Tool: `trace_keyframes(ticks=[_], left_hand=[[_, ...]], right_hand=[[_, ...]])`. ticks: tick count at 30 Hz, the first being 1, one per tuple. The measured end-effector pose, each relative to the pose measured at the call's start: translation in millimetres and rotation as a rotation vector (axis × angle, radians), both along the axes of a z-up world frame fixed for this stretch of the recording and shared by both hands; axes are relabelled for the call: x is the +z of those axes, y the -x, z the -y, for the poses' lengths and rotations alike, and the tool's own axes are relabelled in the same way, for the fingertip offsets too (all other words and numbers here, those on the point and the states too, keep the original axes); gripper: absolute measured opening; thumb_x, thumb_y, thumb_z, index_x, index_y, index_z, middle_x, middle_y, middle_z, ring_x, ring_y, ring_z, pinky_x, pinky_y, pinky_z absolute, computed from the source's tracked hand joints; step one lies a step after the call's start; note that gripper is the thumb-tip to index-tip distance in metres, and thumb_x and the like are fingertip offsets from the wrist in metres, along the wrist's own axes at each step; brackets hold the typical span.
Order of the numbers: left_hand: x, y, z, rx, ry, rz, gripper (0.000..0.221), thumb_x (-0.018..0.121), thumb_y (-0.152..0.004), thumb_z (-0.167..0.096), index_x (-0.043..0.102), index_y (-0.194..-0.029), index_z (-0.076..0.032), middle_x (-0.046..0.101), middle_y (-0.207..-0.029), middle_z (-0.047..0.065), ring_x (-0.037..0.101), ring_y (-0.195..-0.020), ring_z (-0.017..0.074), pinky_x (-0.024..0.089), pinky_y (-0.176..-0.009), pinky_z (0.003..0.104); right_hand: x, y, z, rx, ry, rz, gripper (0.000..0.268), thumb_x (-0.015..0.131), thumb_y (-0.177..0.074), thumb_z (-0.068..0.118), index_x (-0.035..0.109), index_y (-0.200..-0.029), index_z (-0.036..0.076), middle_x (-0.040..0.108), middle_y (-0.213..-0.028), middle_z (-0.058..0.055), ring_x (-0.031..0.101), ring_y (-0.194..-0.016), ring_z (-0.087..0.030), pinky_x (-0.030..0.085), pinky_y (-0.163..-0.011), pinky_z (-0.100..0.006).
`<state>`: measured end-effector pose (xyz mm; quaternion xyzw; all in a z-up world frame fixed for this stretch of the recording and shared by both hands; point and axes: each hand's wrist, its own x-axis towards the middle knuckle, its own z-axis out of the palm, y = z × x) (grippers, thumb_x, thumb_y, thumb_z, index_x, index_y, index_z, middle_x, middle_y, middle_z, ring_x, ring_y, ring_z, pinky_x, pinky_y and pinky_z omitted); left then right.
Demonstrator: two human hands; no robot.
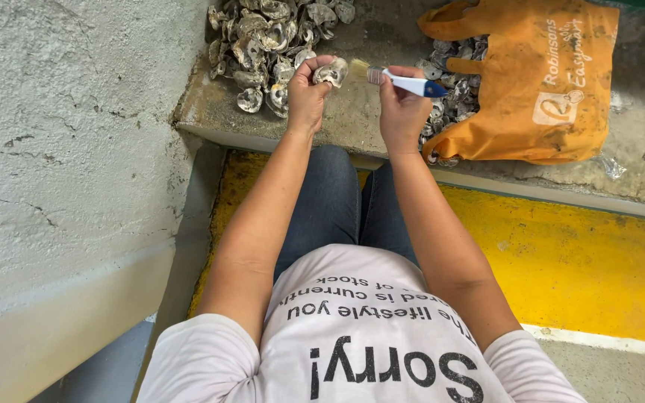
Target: The person is using a brush to clean dust and debris from individual empty oyster shells.
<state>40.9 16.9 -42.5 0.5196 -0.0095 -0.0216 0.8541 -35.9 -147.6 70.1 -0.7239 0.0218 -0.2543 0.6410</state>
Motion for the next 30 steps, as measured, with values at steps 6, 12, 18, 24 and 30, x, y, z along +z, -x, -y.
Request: trace_keyframes(ticks=[6,12,18,24,30], left_hand=[[47,10,9,0.027,0.053,-0.09,0.066,0.058,-0.086,0.021,0.042,-0.146,-0.003,0.065,-0.125,0.016,0.066,-0.115,0.0225,0.063,-0.094,0.032],[41,12,7,0.038,-0.108,-0.177,0.067,0.066,-0.084,0.016,0.043,-0.145,-0.002,0.063,-0.127,0.014,0.066,-0.112,0.021,0.063,-0.091,0.031],[36,13,11,0.091,-0.04,-0.204,0.067,0.067,-0.082,0.016,0.045,-0.143,-0.001,0.063,-0.125,0.016,0.066,-0.111,0.0222,0.064,-0.088,0.03],[40,8,4,0.091,-0.106,-0.31,0.063,0.063,-0.081,0.016,0.046,-0.139,-0.001,0.06,-0.129,0.015,0.066,-0.107,0.0241,0.063,-0.082,0.031],[38,11,-3,0.111,-0.226,-0.202,0.059,0.066,-0.083,0.016,0.051,-0.138,-0.001,0.064,-0.126,0.016,0.068,-0.11,0.022,0.065,-0.088,0.027]], right_hand=[[-23,-6,-18,0.07,-0.032,-0.006,0.014,0.072,-0.098,-0.001,0.065,-0.11,-0.002,0.072,-0.103,-0.012,0.071,-0.09,-0.014,0.06,-0.078,-0.025],[-7,0,-15,0.012,-0.009,0.069,0.012,0.071,-0.101,0.001,0.064,-0.111,0.0,0.073,-0.105,-0.011,0.072,-0.092,-0.015,0.061,-0.078,-0.026],[-40,-16,-4,-0.005,0.024,-0.114,0.013,0.075,-0.098,0.003,0.066,-0.107,0.001,0.074,-0.1,-0.01,0.07,-0.083,-0.013,0.058,-0.071,-0.024],[-25,-4,-22,0.054,-0.095,-0.065,0.012,0.072,-0.101,0.001,0.066,-0.111,0.001,0.072,-0.102,-0.01,0.068,-0.086,-0.013,0.058,-0.073,-0.024],[-36,-15,-12,0.0,-0.02,0.005,0.013,0.071,-0.099,0.0,0.066,-0.111,0.0,0.073,-0.099,-0.011,0.069,-0.085,-0.012,0.057,-0.073,-0.023]])
